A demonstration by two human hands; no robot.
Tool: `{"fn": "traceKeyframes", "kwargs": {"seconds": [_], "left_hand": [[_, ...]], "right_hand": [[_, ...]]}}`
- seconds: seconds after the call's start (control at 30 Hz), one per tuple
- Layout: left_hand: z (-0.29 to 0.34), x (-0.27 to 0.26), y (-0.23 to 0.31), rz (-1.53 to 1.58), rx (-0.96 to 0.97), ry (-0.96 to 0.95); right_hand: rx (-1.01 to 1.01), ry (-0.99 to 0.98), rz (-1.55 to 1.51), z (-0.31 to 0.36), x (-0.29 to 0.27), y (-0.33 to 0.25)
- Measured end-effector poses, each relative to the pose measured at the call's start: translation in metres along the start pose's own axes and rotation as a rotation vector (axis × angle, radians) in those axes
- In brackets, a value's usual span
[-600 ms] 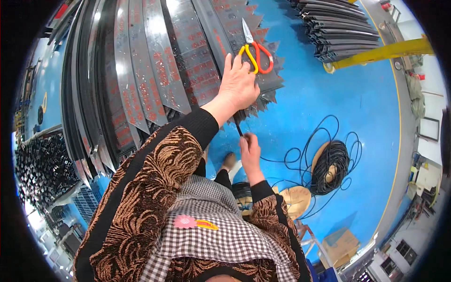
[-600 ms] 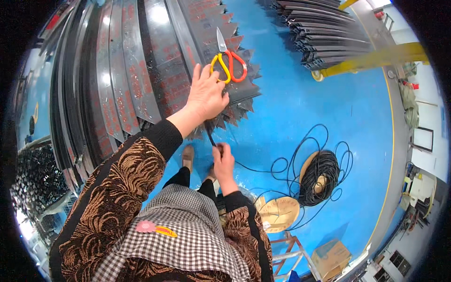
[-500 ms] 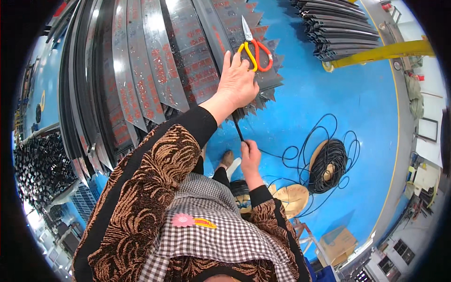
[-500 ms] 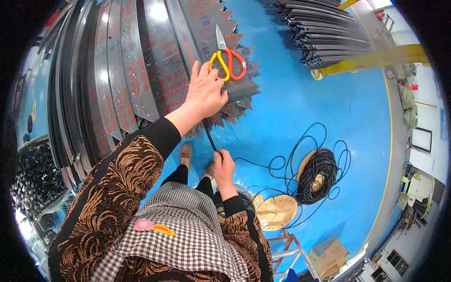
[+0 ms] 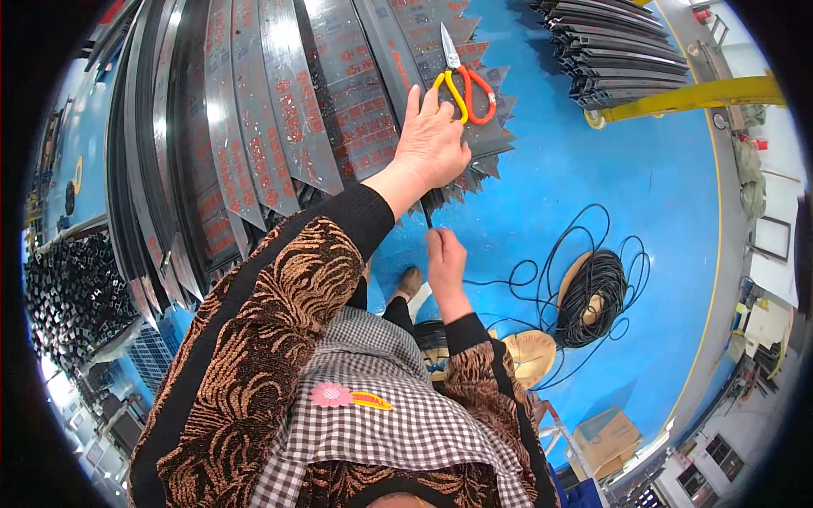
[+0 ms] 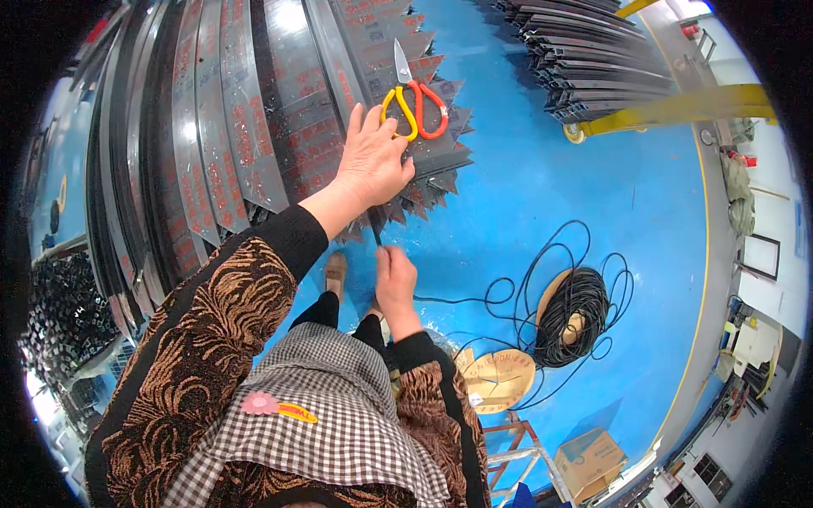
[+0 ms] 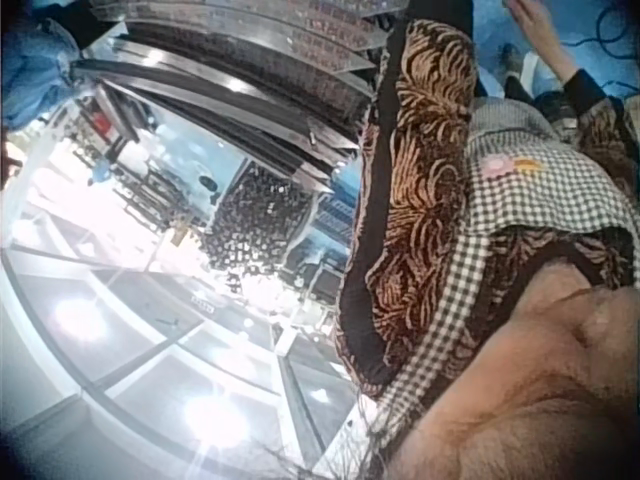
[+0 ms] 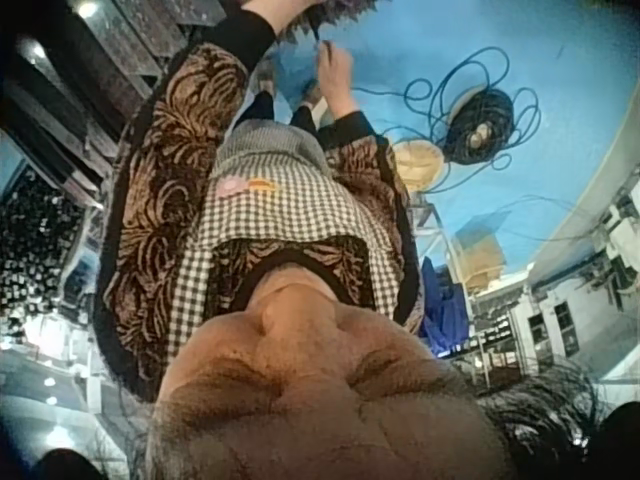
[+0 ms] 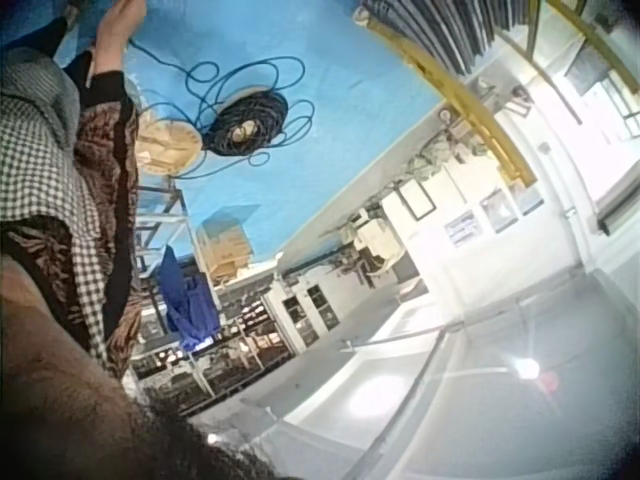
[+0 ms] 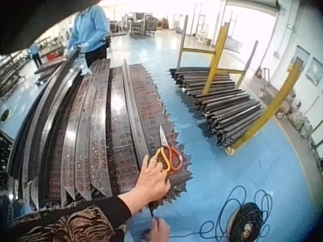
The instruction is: Measure, cut, and attach rubber sealing strips to the edges of metal radiator components.
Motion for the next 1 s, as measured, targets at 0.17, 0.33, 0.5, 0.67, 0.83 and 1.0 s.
{"fn": "traceKeyframes", "kwargs": {"seconds": [0.17,0.33,0.5,0.67,0.83,1.0], "left_hand": [[0.000,-0.001,0.000,0.003,0.012,-0.004],[0.004,0.000,0.000,0.015,0.003,-0.013],[0.003,-0.006,-0.001,0.080,0.019,0.072],[0.002,-0.012,-0.007,0.097,-0.008,0.110],[0.003,-0.008,-0.004,0.132,-0.006,0.063],[0.001,-0.008,-0.006,0.130,-0.001,0.057]], "right_hand": [[0.077,-0.026,-0.063,0.005,-0.001,0.005],[0.045,0.022,0.001,0.016,-0.005,0.008],[-0.006,-0.053,-0.252,-0.005,0.004,-0.001],[0.246,-0.104,-0.112,0.012,0.000,0.004],[0.076,-0.092,-0.207,0.001,-0.001,0.000],[0.223,-0.124,-0.126,0.007,-0.005,0.007]]}}
Point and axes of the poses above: each hand's wrist, its own z-axis away from the middle knuckle, its own x-axis out of the palm, y = z × x, the point moved 5 cm from there along -z, towards the middle knuckle, and after that the axes turned 6 degrees about -y, right-handed, at the moved point
